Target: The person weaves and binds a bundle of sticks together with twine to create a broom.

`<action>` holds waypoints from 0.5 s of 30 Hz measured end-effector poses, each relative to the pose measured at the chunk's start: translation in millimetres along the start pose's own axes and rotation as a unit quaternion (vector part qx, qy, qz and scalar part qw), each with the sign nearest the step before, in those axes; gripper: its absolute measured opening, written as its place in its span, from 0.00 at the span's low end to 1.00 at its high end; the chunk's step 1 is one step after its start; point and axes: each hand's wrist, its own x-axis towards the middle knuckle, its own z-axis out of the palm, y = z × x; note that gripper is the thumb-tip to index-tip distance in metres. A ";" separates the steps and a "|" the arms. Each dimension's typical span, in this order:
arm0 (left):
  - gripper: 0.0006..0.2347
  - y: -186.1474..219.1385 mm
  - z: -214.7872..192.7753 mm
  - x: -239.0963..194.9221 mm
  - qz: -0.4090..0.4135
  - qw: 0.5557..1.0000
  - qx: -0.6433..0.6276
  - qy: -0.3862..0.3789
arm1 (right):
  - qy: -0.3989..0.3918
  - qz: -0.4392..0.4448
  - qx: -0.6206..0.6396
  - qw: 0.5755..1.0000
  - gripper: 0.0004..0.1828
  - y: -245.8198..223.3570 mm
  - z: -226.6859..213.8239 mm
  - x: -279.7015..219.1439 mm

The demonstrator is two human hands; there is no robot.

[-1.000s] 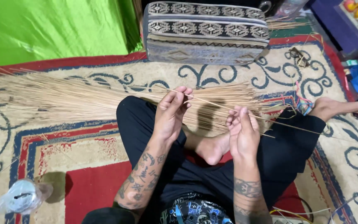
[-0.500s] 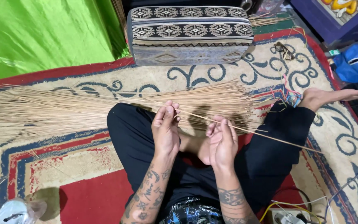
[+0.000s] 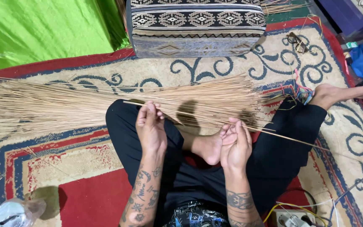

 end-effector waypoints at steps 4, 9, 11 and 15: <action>0.05 9.5 -24.4 19.5 0.030 0.999 -0.010 0.031 | 0.010 -0.001 0.000 1.000 0.13 -5.4 0.5 -1.3; 0.08 22.8 -4.0 0.1 0.025 1.000 -0.010 -0.013 | 0.009 0.004 0.011 1.000 0.12 -4.0 0.5 -2.9; 0.08 14.8 -7.9 1.5 0.024 1.000 -0.014 -0.007 | 0.005 0.008 0.012 1.000 0.12 -3.0 -1.0 -3.8; 0.10 5.3 -16.5 9.3 0.020 0.999 -0.039 0.009 | 0.006 0.010 0.006 1.000 0.10 -12.2 10.9 -10.4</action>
